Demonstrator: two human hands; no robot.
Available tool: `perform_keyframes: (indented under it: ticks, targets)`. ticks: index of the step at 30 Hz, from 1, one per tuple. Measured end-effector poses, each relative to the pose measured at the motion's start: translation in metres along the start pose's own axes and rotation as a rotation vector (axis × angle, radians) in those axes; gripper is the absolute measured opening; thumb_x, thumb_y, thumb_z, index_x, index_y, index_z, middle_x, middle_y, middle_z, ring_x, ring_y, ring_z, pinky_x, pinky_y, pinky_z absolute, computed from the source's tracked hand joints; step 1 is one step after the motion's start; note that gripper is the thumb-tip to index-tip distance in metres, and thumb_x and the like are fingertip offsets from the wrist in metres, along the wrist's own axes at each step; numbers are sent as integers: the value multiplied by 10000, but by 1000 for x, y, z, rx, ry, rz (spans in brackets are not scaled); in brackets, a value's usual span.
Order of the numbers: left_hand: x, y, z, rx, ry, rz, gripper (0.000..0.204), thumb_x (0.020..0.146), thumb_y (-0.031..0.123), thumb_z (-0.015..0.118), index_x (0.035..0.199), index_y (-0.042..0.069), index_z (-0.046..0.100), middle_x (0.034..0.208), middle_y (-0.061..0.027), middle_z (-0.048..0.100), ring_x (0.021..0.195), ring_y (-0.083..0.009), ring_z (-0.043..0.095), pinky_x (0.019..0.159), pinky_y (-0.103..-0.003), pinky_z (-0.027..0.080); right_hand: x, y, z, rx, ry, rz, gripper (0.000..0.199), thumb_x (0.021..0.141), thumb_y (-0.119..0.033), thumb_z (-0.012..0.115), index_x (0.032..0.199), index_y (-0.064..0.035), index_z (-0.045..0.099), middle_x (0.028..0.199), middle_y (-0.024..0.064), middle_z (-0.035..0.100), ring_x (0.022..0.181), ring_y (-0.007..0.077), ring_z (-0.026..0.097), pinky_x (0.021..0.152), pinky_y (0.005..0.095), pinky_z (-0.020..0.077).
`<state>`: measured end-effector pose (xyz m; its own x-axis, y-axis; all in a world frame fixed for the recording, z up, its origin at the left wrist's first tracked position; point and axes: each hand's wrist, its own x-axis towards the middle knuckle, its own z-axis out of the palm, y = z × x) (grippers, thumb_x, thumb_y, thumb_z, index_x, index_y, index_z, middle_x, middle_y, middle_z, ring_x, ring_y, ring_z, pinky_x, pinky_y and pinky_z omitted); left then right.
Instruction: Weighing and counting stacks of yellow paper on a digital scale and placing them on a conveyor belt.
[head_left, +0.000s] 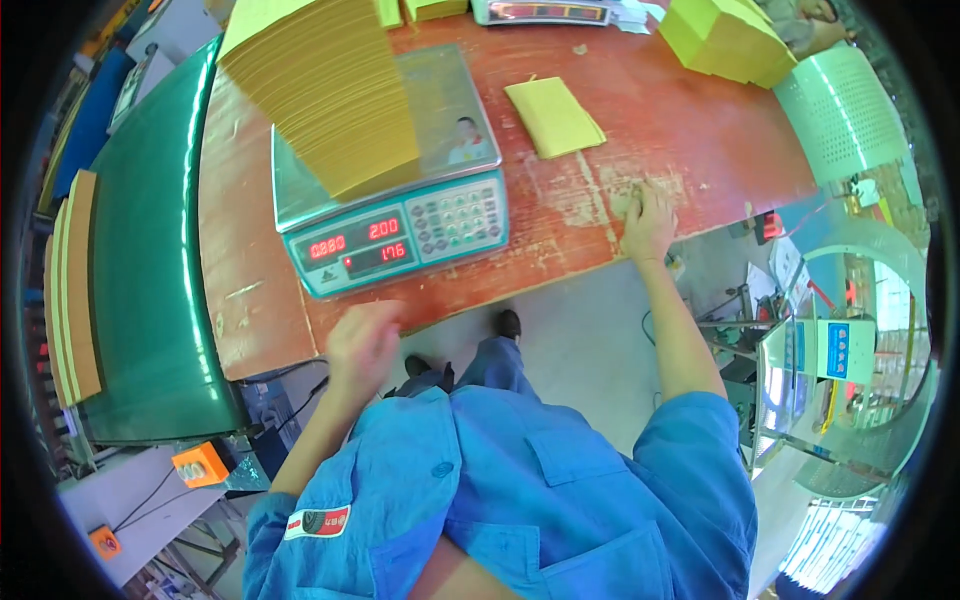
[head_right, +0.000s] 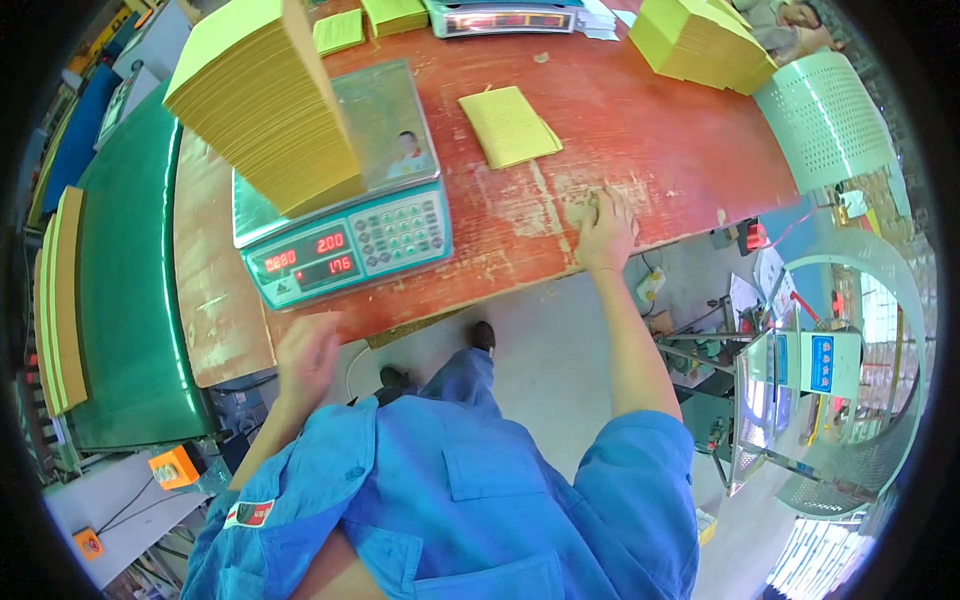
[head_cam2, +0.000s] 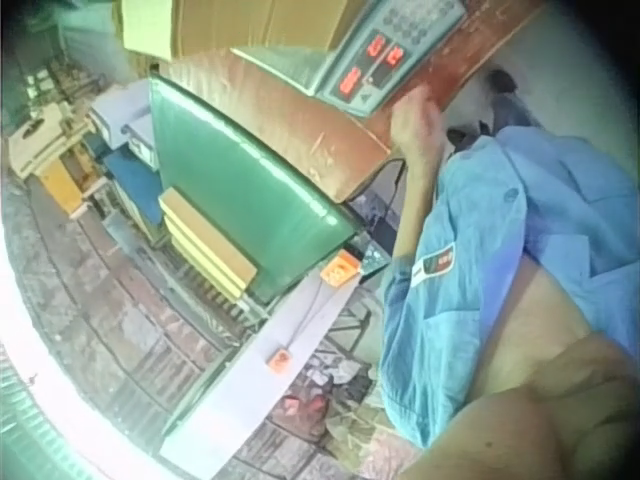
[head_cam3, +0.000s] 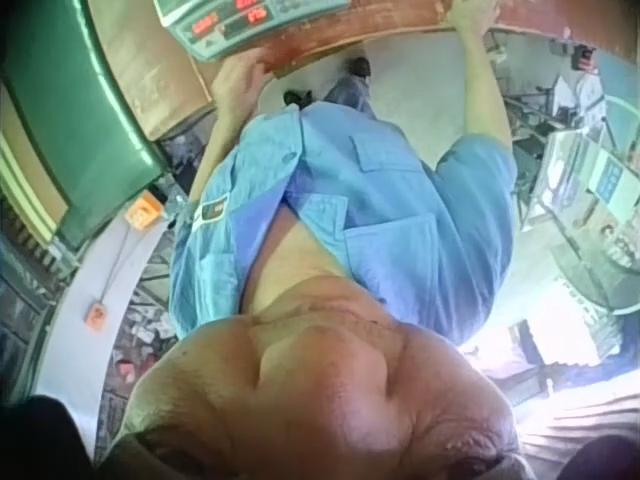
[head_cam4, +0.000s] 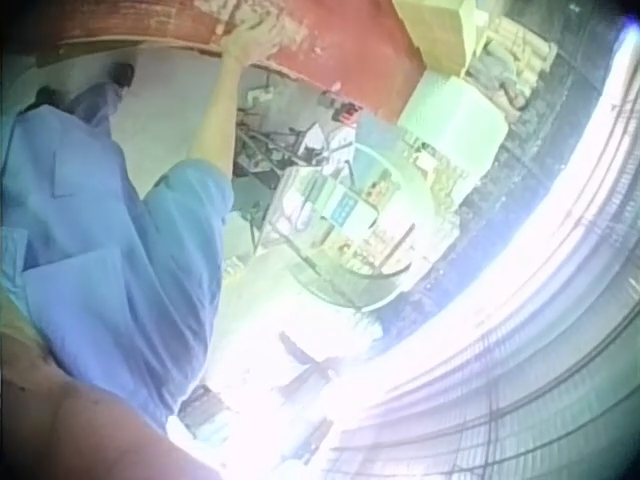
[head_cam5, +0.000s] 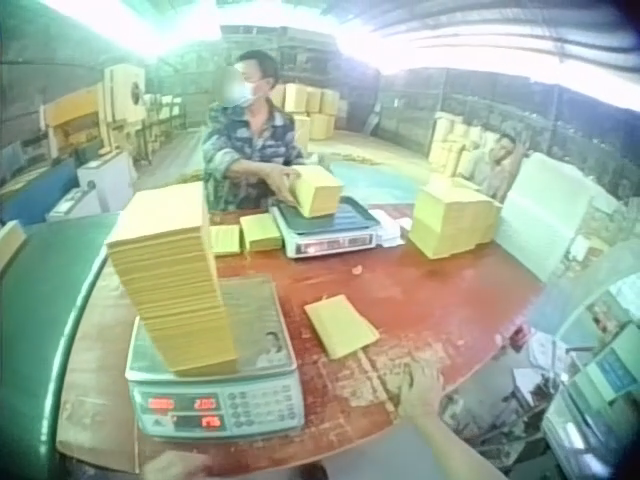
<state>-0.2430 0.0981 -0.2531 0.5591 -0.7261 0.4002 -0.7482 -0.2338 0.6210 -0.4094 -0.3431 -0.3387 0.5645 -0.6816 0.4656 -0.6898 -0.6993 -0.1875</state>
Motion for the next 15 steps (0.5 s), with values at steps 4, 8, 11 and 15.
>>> perform_keyframes:
  ticks: [4,8,11,15]
  targets:
    - [90,49,64,-203,-127,265,183,768,-36,667,948,-3,659,927,-150,674,827,-311,663,718,-365,544,0,-3,-4,58,19,-17,351,864,-190,564,1192,-70,594,1301,99,558,1264,284,464,1060,457,332]
    - [183,72,153,-145,-54,279,156,783,5,672,938,4,657,967,-152,671,883,-336,649,766,-381,535,-4,1,-10,127,43,-52,354,827,-157,584,1165,-55,603,1278,118,558,1250,326,460,1051,485,329]
    - [238,54,207,56,-50,233,172,784,55,688,944,6,647,1072,-154,653,992,-348,615,845,-406,510,-1,1,-17,270,-12,-93,363,786,-128,614,1141,-53,612,1260,117,561,1243,328,461,1051,496,325]
    - [263,29,244,289,-127,98,255,767,117,715,980,10,624,1205,-151,602,1121,-344,550,939,-430,460,6,0,-28,380,-38,-96,349,757,-104,634,1101,-47,628,1239,114,566,1239,322,462,1046,491,329]
